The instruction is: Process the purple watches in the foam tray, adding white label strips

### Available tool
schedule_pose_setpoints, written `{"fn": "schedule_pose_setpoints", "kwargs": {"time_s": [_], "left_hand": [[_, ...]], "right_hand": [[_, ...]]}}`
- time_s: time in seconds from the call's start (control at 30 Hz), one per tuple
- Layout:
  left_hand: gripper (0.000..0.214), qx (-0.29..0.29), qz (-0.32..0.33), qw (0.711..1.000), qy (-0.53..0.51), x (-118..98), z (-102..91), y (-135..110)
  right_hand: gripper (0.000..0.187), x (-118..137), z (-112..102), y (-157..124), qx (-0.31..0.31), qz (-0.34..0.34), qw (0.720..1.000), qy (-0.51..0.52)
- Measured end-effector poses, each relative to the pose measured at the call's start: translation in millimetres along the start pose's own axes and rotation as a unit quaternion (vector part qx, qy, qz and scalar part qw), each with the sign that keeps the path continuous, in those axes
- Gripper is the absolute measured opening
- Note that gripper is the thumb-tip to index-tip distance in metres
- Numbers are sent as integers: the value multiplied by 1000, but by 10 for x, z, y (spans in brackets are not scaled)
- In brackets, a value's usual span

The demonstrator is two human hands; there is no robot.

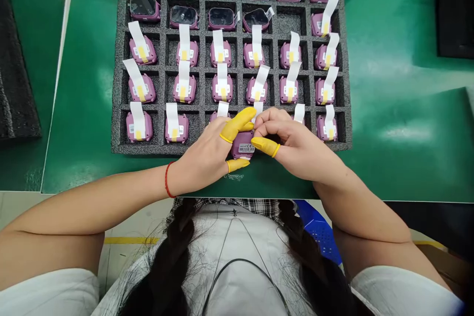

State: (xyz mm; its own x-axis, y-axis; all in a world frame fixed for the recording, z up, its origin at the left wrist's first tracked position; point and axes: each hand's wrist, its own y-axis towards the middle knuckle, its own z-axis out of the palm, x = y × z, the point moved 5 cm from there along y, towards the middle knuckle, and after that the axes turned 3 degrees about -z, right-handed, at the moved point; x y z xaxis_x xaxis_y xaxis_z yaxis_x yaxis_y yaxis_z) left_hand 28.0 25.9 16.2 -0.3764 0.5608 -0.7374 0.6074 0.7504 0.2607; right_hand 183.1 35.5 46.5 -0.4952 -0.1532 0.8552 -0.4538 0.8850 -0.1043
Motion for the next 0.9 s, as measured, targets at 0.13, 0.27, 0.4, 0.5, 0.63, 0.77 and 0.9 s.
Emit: {"fn": "schedule_pose_setpoints", "kwargs": {"time_s": [0.13,0.27,0.4,0.5,0.63,0.77,0.9], "left_hand": [[84,0,1,1000,-27,14,13,1],[85,2,8,999,-31,15,13,6],[84,7,8,999,-31,25,16,10],[83,5,12,1000,-22,19,10,15],[80,4,17,1000,-9,2,1,20],[79,0,22,1000,10,-11,-2,17],[78,1,24,1000,17,-24,-3,16]], "right_hand": [[14,22,23,-2,-3,3,999,-35],[15,23,32,-1,-18,3,999,-44],[14,22,41,-6,-23,8,999,-47],[15,25,44,-12,-30,11,998,-49],[15,30,46,-14,-32,15,998,-47],[15,27,37,-7,-21,22,999,-31],[14,26,35,-1,-14,22,999,-24]]}}
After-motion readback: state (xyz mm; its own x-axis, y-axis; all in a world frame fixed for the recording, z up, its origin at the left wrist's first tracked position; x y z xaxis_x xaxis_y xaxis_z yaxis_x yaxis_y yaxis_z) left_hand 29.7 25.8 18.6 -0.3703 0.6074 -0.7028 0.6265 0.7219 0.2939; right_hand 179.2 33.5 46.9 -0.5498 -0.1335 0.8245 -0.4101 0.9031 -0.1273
